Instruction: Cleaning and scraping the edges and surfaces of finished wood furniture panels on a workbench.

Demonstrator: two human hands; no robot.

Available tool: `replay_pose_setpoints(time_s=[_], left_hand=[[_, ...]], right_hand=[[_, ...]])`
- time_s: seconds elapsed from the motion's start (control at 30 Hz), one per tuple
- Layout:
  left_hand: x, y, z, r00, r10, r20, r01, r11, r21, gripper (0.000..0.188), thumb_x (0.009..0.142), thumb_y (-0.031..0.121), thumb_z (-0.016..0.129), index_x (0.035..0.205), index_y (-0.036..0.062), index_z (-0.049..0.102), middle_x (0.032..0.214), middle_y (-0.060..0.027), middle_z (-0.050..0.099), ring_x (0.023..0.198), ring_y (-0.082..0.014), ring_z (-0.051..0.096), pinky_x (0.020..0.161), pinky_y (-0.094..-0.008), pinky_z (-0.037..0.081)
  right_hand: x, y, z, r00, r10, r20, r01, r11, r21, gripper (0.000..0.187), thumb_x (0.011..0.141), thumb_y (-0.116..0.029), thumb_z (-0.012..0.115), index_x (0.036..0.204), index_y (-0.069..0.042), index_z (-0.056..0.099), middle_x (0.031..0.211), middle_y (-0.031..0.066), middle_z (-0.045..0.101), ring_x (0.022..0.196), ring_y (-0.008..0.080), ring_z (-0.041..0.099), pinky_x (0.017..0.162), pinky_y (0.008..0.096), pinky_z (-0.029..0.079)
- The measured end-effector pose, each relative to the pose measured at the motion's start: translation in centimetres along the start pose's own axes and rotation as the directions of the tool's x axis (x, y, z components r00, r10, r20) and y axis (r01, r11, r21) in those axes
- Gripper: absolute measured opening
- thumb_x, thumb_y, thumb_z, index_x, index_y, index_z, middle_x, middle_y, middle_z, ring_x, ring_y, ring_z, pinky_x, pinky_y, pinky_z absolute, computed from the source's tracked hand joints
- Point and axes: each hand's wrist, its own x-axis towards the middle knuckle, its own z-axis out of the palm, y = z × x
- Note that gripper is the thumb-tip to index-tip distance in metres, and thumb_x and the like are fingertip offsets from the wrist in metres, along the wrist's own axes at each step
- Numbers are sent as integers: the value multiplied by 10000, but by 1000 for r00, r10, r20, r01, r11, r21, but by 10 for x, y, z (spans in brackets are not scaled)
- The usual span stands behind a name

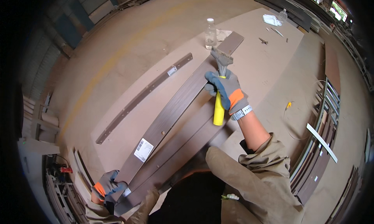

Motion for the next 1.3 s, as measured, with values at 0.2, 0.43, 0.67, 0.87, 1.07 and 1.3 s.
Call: replay_pose_setpoints(time_s=[0.2,0.43,0.67,0.87,1.07,1.3], left_hand=[[-28,44,33,992,94,-88,-69,966,250,640,597,386,766,1086,34,548,899,-155,638,832,-299,628,729,-351,492],[-20,-32,57,959,157,-234,-11,850,526,647,562,395,752,1091,87,544,975,-148,566,870,-352,581,744,-413,485],[-30,-47,77,886,164,-434,165,763,626,638,529,383,773,1051,87,554,979,-124,519,861,-323,558,683,-413,467],[-38,-36,68,897,66,-436,212,803,557,646,544,397,773,1057,70,555,1001,-132,545,871,-333,572,725,-406,470],[-40,-28,51,888,48,-458,110,944,311,442,647,343,730,956,52,606,941,-154,616,843,-313,613,750,-378,481],[-18,4,28,900,158,-406,-8,938,348,410,668,251,711,990,23,600,901,-133,610,818,-302,608,741,-377,479]], right_hand=[[-37,-3,-24,996,52,-78,-60,992,-112,184,812,-150,662,864,-30,532,699,56,586,526,116,571,441,226,444],[-74,23,-37,965,247,-90,-260,947,-191,243,814,-180,672,935,-29,525,720,43,601,569,130,628,448,223,481],[-77,2,-43,954,298,17,-279,911,-304,223,844,-219,635,942,-38,549,748,60,622,555,112,601,457,216,457],[-74,-15,-56,979,135,-150,-177,933,-314,230,851,-240,626,947,-50,540,771,73,626,603,125,615,493,224,473],[-88,-30,-64,962,65,-264,-149,939,-311,332,844,-334,628,983,-54,513,813,93,627,601,136,614,494,239,473],[-100,-44,-94,929,-36,-368,-124,908,-400,344,863,-369,593,1011,-74,497,832,76,617,630,137,616,522,252,479]])
